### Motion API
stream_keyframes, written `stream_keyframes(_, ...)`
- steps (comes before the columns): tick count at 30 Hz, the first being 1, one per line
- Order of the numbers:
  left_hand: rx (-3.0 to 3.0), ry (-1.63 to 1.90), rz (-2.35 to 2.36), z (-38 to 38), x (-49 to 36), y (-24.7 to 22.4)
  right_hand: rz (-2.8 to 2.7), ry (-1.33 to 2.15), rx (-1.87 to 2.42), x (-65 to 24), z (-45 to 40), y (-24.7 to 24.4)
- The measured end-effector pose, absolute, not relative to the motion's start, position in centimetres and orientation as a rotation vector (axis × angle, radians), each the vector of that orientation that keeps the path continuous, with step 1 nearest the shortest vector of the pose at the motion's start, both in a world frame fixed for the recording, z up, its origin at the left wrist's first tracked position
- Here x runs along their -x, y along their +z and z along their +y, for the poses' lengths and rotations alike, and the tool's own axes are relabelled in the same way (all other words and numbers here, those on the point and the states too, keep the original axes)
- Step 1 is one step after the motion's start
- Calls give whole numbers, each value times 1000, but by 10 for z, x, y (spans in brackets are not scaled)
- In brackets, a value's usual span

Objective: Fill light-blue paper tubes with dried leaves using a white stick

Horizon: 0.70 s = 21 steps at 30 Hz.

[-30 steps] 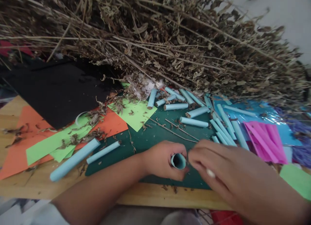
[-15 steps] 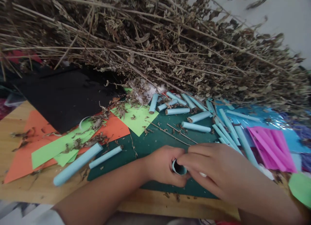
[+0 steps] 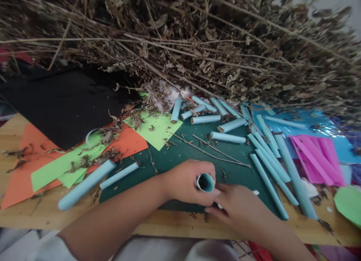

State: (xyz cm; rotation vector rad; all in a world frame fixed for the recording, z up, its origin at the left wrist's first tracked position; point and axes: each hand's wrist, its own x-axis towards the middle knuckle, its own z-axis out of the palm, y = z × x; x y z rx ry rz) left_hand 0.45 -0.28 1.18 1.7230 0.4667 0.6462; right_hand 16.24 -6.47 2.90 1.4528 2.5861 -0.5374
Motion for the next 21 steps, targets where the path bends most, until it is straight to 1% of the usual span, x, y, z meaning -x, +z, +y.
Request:
stream_keyframes(7,-1763,617,477,-4,-5,12,2554,-459,-1603,-153,-74,17)
stream_keyframes(14,-1819,662,425,-7,-6,14,2620,-260,-1458,-146,-76,1)
stream_keyframes(17,-1853,620,422,-8,-6,14,2648,-340,-1508,-158,-71,17)
stream_keyframes(21,-1893,615,414,-7,-6,13,2911,-627,-1866,-172,-65,60)
